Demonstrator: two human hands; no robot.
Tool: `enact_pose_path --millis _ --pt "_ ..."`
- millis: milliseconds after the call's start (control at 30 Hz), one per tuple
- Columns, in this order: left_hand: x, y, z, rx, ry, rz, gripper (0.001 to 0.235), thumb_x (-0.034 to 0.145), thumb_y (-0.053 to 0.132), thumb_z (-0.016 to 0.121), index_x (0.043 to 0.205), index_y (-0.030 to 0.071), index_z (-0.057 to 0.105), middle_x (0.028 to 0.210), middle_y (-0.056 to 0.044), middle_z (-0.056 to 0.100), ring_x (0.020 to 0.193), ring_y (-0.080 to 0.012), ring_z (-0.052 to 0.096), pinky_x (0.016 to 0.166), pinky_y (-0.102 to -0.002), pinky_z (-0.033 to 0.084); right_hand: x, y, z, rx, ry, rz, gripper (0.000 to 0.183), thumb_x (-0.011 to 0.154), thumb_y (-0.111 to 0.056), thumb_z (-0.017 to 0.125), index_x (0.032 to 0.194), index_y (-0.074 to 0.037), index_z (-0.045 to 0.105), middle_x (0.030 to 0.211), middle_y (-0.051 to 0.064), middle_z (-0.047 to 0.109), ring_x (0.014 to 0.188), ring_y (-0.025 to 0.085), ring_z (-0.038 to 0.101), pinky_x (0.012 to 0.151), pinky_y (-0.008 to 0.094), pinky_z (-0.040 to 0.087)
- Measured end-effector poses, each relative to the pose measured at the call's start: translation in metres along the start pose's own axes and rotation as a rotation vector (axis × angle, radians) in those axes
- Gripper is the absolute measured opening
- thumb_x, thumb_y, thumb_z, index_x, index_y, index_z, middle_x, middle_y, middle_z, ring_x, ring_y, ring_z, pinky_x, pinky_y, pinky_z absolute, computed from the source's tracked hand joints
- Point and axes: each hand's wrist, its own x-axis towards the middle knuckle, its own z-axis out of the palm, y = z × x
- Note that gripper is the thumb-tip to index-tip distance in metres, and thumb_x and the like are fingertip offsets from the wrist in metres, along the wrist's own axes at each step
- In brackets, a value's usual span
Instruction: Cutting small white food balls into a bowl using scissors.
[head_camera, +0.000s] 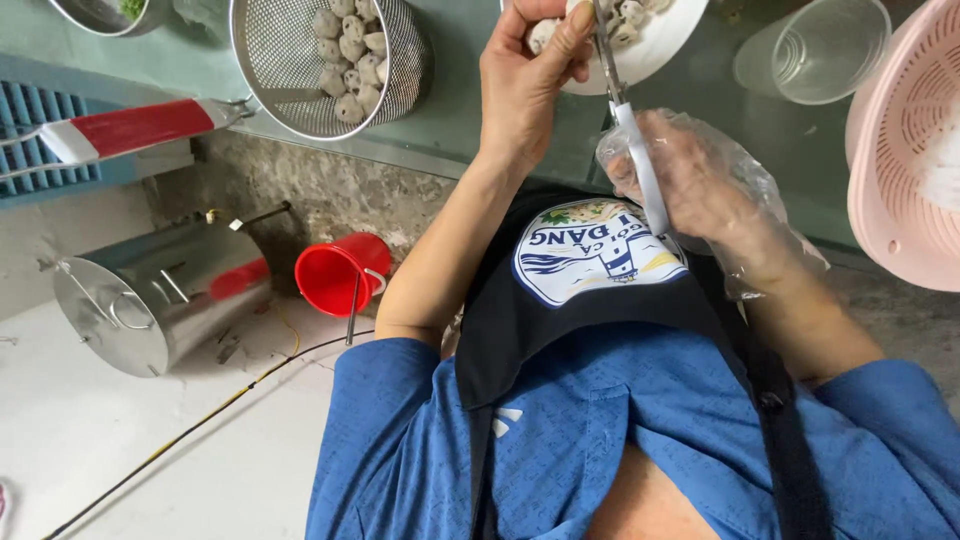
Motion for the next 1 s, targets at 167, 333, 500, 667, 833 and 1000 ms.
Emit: enact_pose_path --millis 167,333,500,667,833,1000 --pt "-0.002 0.005 0.004 0.121 0.041 0.001 0.021 0.095 0.019 0.081 0.102 0.003 0.069 0.085 -0.004 0.067 0.071 -0.0104 0.060 0.059 -0.027 0.049 0.003 -0.016 -0.009 0.334 -0.066 0.252 0.040 0.102 -0.033 0.061 0.123 0.000 0.055 0.079 0.005 0.069 0.064 0.015 0.070 0.064 0.032 0.056" --pt "0.002 0.023 -0.009 0.407 -0.022 -0.099 0.025 0.101 0.023 0.074 0.115 0.002 0.072 0.085 -0.004 0.066 0.066 -0.0080 0.052 0.058 -0.024 0.043 0.007 -0.042 -0.027 0.577 0.012 0.484 0.039 0.106 -0.039 0.060 0.104 0.000 0.064 0.075 0.000 0.061 0.057 0.009 0.061 0.049 0.025 0.050" --pt "0.001 0.044 -0.021 0.291 -0.053 0.096 0.027 0.111 0.028 0.058 0.126 0.007 0.054 0.115 -0.003 0.068 0.101 -0.0164 0.076 0.073 -0.030 0.057 0.004 -0.047 -0.027 0.668 0.118 0.572 0.032 0.105 -0.029 0.069 0.095 0.001 0.062 0.072 0.003 0.058 0.052 0.009 0.054 0.046 0.024 0.043" --pt "0.002 0.035 -0.028 0.070 -0.057 0.038 0.020 0.112 0.015 0.065 0.124 0.001 0.059 0.110 -0.009 0.072 0.103 -0.0195 0.074 0.077 -0.028 0.053 -0.008 0.015 0.003 0.648 0.078 0.260 0.020 0.104 -0.020 0.066 0.114 -0.002 0.061 0.093 0.008 0.068 0.066 0.012 0.067 0.058 0.028 0.059" --pt "-0.001 0.029 -0.006 -0.116 -0.058 -0.079 0.022 0.103 0.006 0.067 0.123 0.001 0.062 0.116 -0.010 0.073 0.107 -0.0199 0.073 0.100 -0.033 0.060 -0.004 0.023 0.026 0.136 0.290 -0.392 0.058 0.105 -0.017 0.066 0.138 0.009 0.026 0.110 0.022 0.065 0.080 0.023 0.068 0.066 0.034 0.062" --pt "-0.007 0.017 -0.003 0.096 -0.051 0.059 0.020 0.101 0.009 0.077 0.117 -0.001 0.068 0.110 -0.007 0.071 0.098 -0.0141 0.070 0.090 -0.032 0.063 -0.005 0.003 0.015 0.191 0.091 -0.043 0.043 0.105 -0.022 0.070 0.135 -0.001 0.048 0.104 0.015 0.067 0.084 0.022 0.070 0.071 0.034 0.062"
